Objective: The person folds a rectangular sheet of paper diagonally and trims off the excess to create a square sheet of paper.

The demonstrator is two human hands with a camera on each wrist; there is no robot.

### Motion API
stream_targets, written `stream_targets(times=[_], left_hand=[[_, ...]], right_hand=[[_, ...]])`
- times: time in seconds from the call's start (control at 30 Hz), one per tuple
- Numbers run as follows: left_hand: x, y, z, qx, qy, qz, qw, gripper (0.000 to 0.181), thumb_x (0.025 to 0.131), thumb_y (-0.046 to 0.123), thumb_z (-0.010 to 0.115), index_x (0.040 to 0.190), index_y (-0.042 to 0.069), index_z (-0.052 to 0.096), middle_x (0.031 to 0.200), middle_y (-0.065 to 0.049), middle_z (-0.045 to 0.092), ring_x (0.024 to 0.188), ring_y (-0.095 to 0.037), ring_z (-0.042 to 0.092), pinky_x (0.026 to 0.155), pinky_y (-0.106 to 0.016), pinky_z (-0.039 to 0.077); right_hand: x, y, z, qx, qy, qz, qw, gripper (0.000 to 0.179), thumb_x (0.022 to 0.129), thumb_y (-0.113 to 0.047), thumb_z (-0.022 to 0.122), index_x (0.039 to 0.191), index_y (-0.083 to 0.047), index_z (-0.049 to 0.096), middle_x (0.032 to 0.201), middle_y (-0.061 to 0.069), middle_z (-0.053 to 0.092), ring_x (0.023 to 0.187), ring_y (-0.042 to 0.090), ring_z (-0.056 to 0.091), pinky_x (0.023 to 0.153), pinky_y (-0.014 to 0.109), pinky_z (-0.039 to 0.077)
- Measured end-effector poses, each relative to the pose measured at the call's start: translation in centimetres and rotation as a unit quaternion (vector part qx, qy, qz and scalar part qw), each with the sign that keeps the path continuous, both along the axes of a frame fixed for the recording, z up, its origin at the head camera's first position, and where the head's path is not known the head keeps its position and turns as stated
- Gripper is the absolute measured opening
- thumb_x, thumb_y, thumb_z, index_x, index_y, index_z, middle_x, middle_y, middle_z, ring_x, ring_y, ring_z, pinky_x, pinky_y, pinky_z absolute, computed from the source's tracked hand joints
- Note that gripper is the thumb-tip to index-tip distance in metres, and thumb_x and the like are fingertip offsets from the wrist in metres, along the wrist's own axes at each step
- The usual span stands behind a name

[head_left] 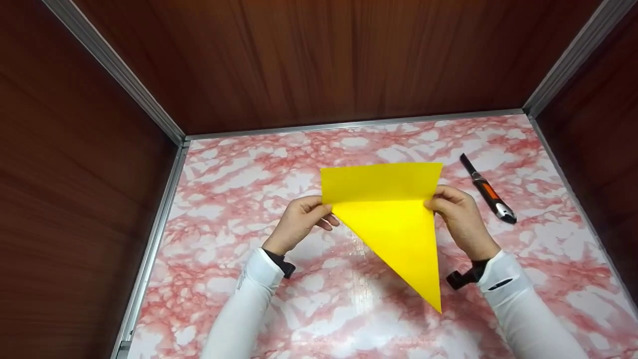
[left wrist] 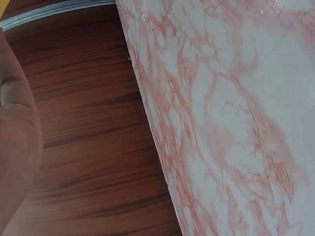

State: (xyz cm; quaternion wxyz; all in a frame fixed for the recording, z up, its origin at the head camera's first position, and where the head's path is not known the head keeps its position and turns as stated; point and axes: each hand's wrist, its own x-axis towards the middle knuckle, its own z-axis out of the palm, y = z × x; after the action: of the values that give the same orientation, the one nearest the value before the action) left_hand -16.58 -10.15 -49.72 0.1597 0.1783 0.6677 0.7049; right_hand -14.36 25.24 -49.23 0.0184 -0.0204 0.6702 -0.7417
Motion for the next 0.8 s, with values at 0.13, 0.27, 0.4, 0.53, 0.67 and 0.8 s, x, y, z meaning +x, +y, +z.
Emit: stream_targets(times=[0.13, 0.27, 0.4, 0.53, 0.67, 0.8], left_hand=[[-0.01, 0.08, 0.09, 0.001, -0.005, -0.003, 1.0, 0.029, 0.103, 0.017, 0.062, 0.123, -0.004, 0.071, 0.098, -0.019, 0.074, 0.087, -0.027, 0.074, 0.078, -0.04, 0.061], [-0.02, 0.06, 0.03, 0.006, -0.012, -0.002, 0.9999, 0.029, 0.103, 0.015, 0.062, 0.123, -0.004, 0.071, 0.097, -0.018, 0.075, 0.087, -0.027, 0.074, 0.078, -0.04, 0.06], [0.01, 0.06, -0.11, 0.013, -0.006, -0.01, 0.9998, 0.029, 0.104, 0.015, 0.061, 0.124, -0.004, 0.07, 0.098, -0.017, 0.075, 0.088, -0.028, 0.074, 0.08, -0.04, 0.06], [0.08, 0.15, -0.12, 0.015, 0.009, -0.012, 0.9998, 0.028, 0.105, 0.013, 0.057, 0.124, -0.001, 0.072, 0.105, -0.017, 0.074, 0.09, -0.03, 0.073, 0.083, -0.044, 0.06], [0.17, 0.22, -0.11, 0.018, 0.022, -0.005, 0.9996, 0.028, 0.105, 0.01, 0.054, 0.123, 0.004, 0.074, 0.116, -0.015, 0.072, 0.094, -0.03, 0.072, 0.088, -0.048, 0.058], [0.19, 0.3, -0.17, 0.027, 0.029, -0.004, 0.9992, 0.025, 0.106, 0.01, 0.054, 0.118, 0.001, 0.074, 0.12, -0.016, 0.07, 0.098, -0.03, 0.071, 0.09, -0.046, 0.057]], right_hand=[[0.06, -0.05, 0.02, -0.043, -0.004, -0.005, 0.9991, 0.021, 0.098, 0.0, 0.063, 0.116, 0.01, 0.069, 0.107, 0.011, 0.071, 0.09, 0.022, 0.065, 0.083, 0.029, 0.054], [0.14, -0.19, -0.07, -0.06, -0.007, -0.009, 0.9981, 0.02, 0.098, 0.003, 0.062, 0.114, 0.01, 0.07, 0.105, 0.011, 0.071, 0.09, 0.022, 0.065, 0.082, 0.029, 0.054], [0.22, -0.37, -0.21, -0.085, -0.009, -0.02, 0.9962, 0.017, 0.097, 0.005, 0.062, 0.109, 0.012, 0.072, 0.102, 0.011, 0.073, 0.088, 0.022, 0.066, 0.082, 0.029, 0.055], [0.4, -0.48, -0.34, -0.102, 0.0, -0.025, 0.9945, 0.022, 0.1, -0.002, 0.062, 0.108, 0.018, 0.067, 0.098, 0.013, 0.072, 0.085, 0.023, 0.068, 0.08, 0.029, 0.057], [0.63, -0.51, -0.35, -0.115, 0.006, -0.017, 0.9932, 0.035, 0.103, -0.011, 0.062, 0.11, 0.023, 0.061, 0.098, 0.017, 0.071, 0.081, 0.023, 0.07, 0.079, 0.03, 0.059], [0.67, -0.49, -0.29, -0.115, -0.001, 0.002, 0.9933, 0.032, 0.103, -0.013, 0.063, 0.11, 0.019, 0.063, 0.098, 0.018, 0.069, 0.08, 0.023, 0.071, 0.078, 0.031, 0.06]])
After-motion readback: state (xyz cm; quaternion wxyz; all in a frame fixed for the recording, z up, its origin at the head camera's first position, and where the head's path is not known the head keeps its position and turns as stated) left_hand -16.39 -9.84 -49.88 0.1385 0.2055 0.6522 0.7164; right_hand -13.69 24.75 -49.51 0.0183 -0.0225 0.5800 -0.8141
